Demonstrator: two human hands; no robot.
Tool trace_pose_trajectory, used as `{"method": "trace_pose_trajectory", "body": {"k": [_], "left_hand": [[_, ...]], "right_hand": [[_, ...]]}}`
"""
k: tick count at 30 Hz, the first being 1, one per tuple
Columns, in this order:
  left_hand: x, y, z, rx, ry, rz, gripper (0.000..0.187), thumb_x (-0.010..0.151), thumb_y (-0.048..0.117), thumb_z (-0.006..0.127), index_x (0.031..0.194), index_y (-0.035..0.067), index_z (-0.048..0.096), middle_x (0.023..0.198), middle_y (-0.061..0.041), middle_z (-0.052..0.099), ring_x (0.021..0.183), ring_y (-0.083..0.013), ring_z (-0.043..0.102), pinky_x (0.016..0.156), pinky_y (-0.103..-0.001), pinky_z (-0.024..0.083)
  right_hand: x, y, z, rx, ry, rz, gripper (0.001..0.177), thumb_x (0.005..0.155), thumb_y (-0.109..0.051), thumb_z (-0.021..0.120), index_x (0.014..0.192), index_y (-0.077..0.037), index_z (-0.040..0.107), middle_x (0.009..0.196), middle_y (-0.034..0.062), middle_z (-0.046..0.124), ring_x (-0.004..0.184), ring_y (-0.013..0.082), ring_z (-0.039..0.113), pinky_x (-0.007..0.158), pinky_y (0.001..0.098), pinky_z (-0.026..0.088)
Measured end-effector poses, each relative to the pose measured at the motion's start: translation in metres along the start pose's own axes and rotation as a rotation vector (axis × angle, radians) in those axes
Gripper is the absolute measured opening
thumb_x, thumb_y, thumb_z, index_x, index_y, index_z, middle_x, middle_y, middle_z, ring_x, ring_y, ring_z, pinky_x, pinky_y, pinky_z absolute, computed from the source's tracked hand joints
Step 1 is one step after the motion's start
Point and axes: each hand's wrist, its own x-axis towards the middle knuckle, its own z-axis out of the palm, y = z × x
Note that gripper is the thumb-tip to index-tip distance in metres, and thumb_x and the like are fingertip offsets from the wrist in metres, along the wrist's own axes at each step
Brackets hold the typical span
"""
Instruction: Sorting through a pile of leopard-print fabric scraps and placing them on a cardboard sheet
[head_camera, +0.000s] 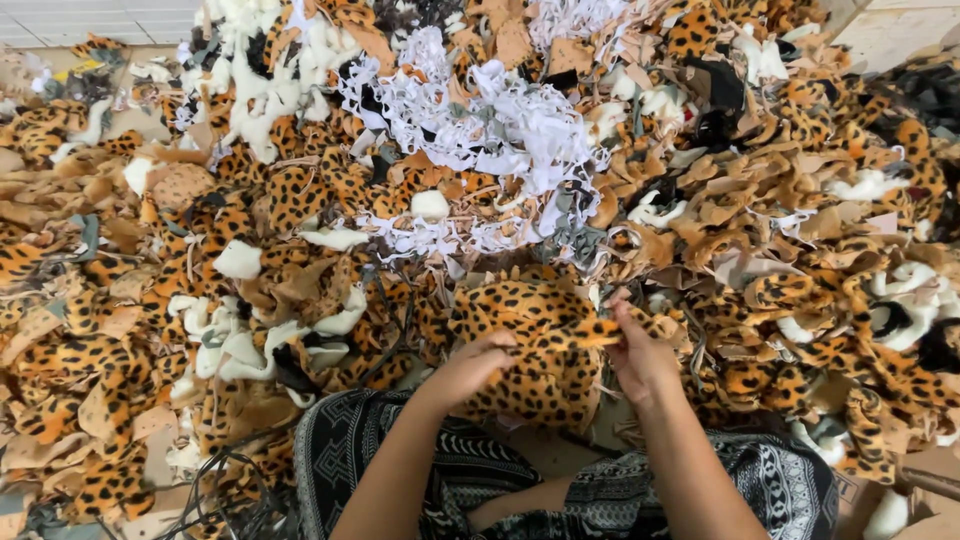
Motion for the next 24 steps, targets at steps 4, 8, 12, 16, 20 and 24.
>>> {"method": "trace_pose_trajectory", "body": {"k": [4, 8, 12, 16, 20, 24], "left_hand": [[0.013, -0.002, -0.015, -0.044, 0.177, -0.045, 0.022, 0.098, 0.022, 0.055, 0.092, 0.004, 0.066, 0.109, -0.015, 0.06, 0.102, -0.0266, 0.057, 0.077, -0.035, 0.053], [0.019, 0.015, -0.011, -0.114, 0.399, -0.055, 0.035, 0.098, 0.025, 0.067, 0.122, 0.001, 0.07, 0.126, -0.023, 0.064, 0.108, -0.0301, 0.066, 0.072, -0.035, 0.064], [0.029, -0.008, -0.025, 0.075, 0.314, -0.074, 0.037, 0.099, 0.029, 0.066, 0.127, 0.004, 0.069, 0.131, -0.018, 0.063, 0.12, -0.035, 0.061, 0.088, -0.042, 0.06], [0.032, -0.019, -0.032, 0.127, 0.379, -0.012, 0.034, 0.097, 0.027, 0.069, 0.125, 0.007, 0.071, 0.129, -0.017, 0.065, 0.125, -0.0361, 0.059, 0.097, -0.045, 0.055], [0.036, -0.046, -0.024, 0.377, 0.331, -0.063, 0.03, 0.092, 0.021, 0.073, 0.12, 0.009, 0.071, 0.126, -0.015, 0.069, 0.126, -0.0352, 0.06, 0.102, -0.046, 0.052], [0.04, -0.045, -0.021, 0.423, 0.313, -0.138, 0.028, 0.096, 0.027, 0.068, 0.121, 0.015, 0.068, 0.128, -0.008, 0.067, 0.126, -0.0288, 0.06, 0.101, -0.041, 0.053]], "right_hand": [[-0.002, 0.005, 0.003, -0.183, 0.001, 0.048, 0.048, 0.095, -0.038, 0.073, 0.125, -0.001, 0.068, 0.123, 0.0184, 0.06, 0.097, 0.0269, 0.062, 0.088, 0.0441, 0.055], [0.024, 0.02, -0.003, -0.248, -0.065, 0.028, 0.05, 0.095, -0.041, 0.073, 0.129, -0.005, 0.069, 0.116, 0.0164, 0.048, 0.076, 0.0221, 0.056, 0.068, 0.0343, 0.061], [0.028, 0.025, -0.011, -0.329, -0.126, 0.008, 0.058, 0.086, -0.015, 0.081, 0.139, -0.003, 0.06, 0.104, 0.0131, 0.058, 0.073, 0.0212, 0.064, 0.077, 0.0372, 0.063], [0.034, 0.023, -0.009, -0.49, -0.081, -0.21, 0.053, 0.082, -0.011, 0.083, 0.132, -0.006, 0.067, 0.112, 0.0125, 0.068, 0.098, 0.0247, 0.067, 0.087, 0.0382, 0.056], [0.062, 0.047, -0.032, -1.043, 0.003, -0.256, 0.052, 0.074, -0.04, 0.09, 0.122, -0.025, 0.076, 0.113, 0.0047, 0.077, 0.111, 0.0272, 0.07, 0.095, 0.0419, 0.055], [0.041, 0.041, -0.03, -0.878, -0.016, -0.231, 0.042, 0.084, -0.018, 0.082, 0.125, -0.012, 0.073, 0.117, 0.0141, 0.074, 0.11, 0.031, 0.071, 0.092, 0.0444, 0.057]]}}
